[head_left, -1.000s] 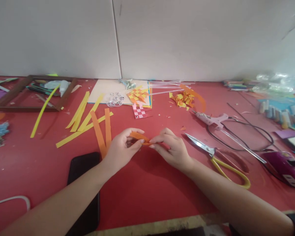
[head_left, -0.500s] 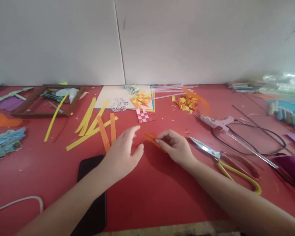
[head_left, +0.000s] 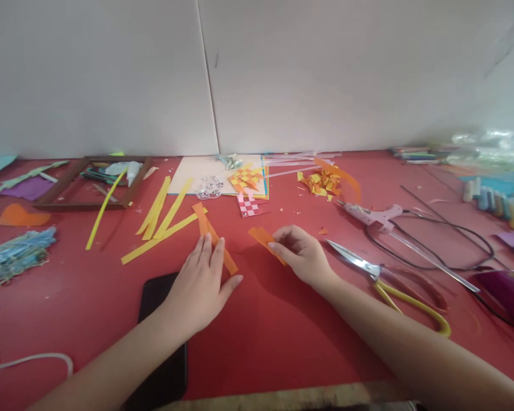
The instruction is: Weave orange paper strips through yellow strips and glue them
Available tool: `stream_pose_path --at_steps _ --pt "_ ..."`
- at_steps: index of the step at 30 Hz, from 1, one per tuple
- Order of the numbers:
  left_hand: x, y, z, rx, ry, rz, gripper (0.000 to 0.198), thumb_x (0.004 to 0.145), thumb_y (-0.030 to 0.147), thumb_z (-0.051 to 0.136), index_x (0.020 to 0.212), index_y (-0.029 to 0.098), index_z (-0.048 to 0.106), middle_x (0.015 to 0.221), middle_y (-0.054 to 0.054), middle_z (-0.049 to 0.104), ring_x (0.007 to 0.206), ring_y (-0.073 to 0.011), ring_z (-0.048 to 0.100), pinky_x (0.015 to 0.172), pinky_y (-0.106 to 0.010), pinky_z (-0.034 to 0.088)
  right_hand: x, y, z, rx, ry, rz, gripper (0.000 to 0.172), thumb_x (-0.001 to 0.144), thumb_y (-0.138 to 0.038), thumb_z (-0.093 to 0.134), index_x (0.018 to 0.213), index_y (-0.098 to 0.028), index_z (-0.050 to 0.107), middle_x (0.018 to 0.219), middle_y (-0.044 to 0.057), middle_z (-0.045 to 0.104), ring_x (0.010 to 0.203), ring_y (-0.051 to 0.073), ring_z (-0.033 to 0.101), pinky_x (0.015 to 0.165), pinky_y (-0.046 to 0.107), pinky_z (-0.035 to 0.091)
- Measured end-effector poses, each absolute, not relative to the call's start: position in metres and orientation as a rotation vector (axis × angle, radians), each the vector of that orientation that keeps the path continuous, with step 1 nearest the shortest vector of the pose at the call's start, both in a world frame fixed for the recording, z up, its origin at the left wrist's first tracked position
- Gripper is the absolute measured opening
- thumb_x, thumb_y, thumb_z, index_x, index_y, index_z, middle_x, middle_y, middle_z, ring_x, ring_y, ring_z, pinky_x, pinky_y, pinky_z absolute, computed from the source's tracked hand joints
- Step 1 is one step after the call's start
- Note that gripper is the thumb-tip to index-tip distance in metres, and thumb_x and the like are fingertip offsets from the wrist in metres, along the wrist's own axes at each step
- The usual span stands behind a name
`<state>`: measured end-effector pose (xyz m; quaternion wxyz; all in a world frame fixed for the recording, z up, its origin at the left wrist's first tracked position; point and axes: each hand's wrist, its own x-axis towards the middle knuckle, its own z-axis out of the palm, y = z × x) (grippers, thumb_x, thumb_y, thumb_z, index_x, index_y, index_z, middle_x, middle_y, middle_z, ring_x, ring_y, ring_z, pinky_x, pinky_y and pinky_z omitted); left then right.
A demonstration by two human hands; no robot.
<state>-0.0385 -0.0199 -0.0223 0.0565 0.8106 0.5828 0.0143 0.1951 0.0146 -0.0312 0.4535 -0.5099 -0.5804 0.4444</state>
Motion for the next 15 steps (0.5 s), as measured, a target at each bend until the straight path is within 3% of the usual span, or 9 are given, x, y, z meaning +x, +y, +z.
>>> stream_pose_path --at_steps 6,9,12,15 --pt "-0.024 -0.014 -0.012 2.419 1.715 0.366 0.072 0.093 0.06 0.039 0.138 0.004 0.045 0.153 -0.028 0.029 0.144 -0.0421 0.023 0.112 -0.06 0.028 0.195 0.015 -0.032 -1.229 -1.461 1.116 0.025 0.08 -0.042 0.069 0.085 -0.021 0.058 0.077 0.0 0.061 0.063 0.011 0.055 0.055 0.024 0.045" --pt "-0.012 -0.002 0.0 2.207 1.589 0.696 0.051 0.095 0.05 0.042 0.132 0.016 0.047 0.145 -0.018 0.045 0.138 -0.0336 0.038 0.111 -0.056 0.032 0.195 0.015 -0.031 -1.198 -1.467 1.152 0.025 0.08 -0.042 0.07 0.087 -0.02 0.059 0.076 0.0 0.06 0.061 0.01 0.054 0.052 0.024 0.045" --pt "-0.002 0.012 0.003 1.711 1.414 0.808 0.047 0.085 0.052 0.06 0.119 0.02 0.051 0.126 -0.013 0.059 0.108 -0.0256 0.062 0.091 -0.044 0.052 0.195 0.014 -0.032 -1.163 -1.46 1.169 0.025 0.079 -0.041 0.07 0.088 -0.021 0.058 0.076 0.0 0.059 0.059 0.01 0.053 0.05 0.023 0.044" --pt "0.001 0.02 -0.004 1.44 1.278 0.843 0.042 0.078 0.048 0.07 0.103 0.018 0.056 0.102 -0.009 0.066 0.088 -0.0197 0.066 0.074 -0.033 0.056 0.195 0.014 -0.032 -1.151 -1.462 1.175 0.025 0.079 -0.04 0.071 0.087 -0.021 0.057 0.078 0.0 0.059 0.06 0.01 0.053 0.05 0.023 0.044"
